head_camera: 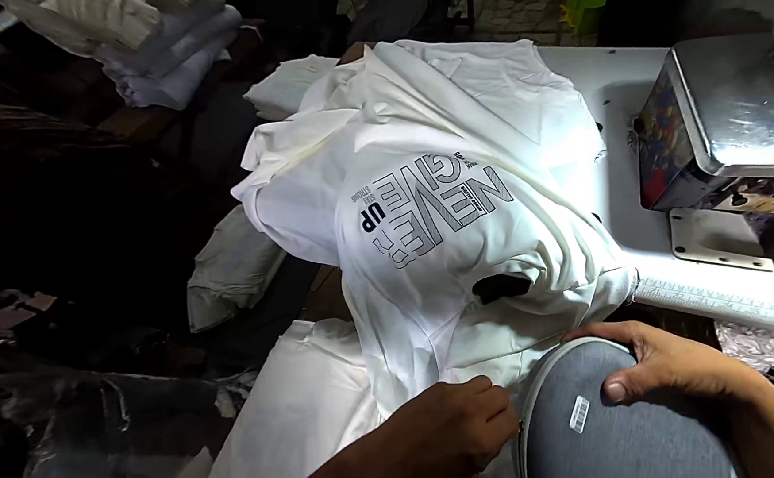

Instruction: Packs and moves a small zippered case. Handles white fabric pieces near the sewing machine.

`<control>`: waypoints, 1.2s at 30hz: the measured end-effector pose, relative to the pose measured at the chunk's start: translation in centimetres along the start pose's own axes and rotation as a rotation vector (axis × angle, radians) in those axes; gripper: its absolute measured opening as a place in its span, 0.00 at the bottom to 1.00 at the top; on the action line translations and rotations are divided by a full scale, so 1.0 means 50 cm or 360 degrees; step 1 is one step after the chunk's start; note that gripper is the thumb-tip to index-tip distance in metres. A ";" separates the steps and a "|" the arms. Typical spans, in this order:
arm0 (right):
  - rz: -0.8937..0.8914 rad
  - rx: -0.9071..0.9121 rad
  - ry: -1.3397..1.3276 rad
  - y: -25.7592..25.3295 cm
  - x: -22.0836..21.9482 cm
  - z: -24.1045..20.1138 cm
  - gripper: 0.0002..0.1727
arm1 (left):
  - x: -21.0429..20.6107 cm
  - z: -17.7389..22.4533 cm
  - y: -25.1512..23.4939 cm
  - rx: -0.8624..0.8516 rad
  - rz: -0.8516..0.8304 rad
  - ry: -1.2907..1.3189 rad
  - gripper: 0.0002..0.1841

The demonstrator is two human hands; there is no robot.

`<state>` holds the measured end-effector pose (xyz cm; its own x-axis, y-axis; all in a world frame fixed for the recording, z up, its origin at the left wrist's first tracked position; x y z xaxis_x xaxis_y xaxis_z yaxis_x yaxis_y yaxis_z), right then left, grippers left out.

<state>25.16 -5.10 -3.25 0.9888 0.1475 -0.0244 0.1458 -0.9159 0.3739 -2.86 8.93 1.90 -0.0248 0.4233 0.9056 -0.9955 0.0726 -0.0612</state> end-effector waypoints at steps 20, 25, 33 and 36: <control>0.0941 -0.0266 -0.0264 0.228 0.030 0.153 0.27 | -0.161 -0.009 -0.163 0.0313 0.0232 0.0127 0.11; 0.1181 -0.0144 -0.0549 0.297 -0.017 0.224 0.31 | -0.160 0.091 -0.138 0.0158 0.0213 0.0122 0.12; 0.1576 -0.0063 -0.0814 0.306 -0.049 0.241 0.28 | -0.109 0.247 -0.122 0.0040 -0.0073 0.0278 0.07; 0.1664 -0.0085 -0.0856 0.306 -0.046 0.248 0.24 | -0.107 0.284 -0.114 0.0048 -0.0189 0.0282 0.07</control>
<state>25.51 -24.07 -8.95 0.5154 -0.8544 -0.0662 -0.7332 -0.4796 0.4821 1.67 -6.58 3.39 0.1070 0.5658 0.8176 -0.9928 0.1057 0.0567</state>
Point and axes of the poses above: each hand's wrist, its own y-axis away from the middle knuckle, its own x-axis out of the back of the hand, z = x × y, the point moved 2 cm from there along -y, towards the middle knuckle, and after that the axes turned 7 degrees about x, right-handed, at the moved point
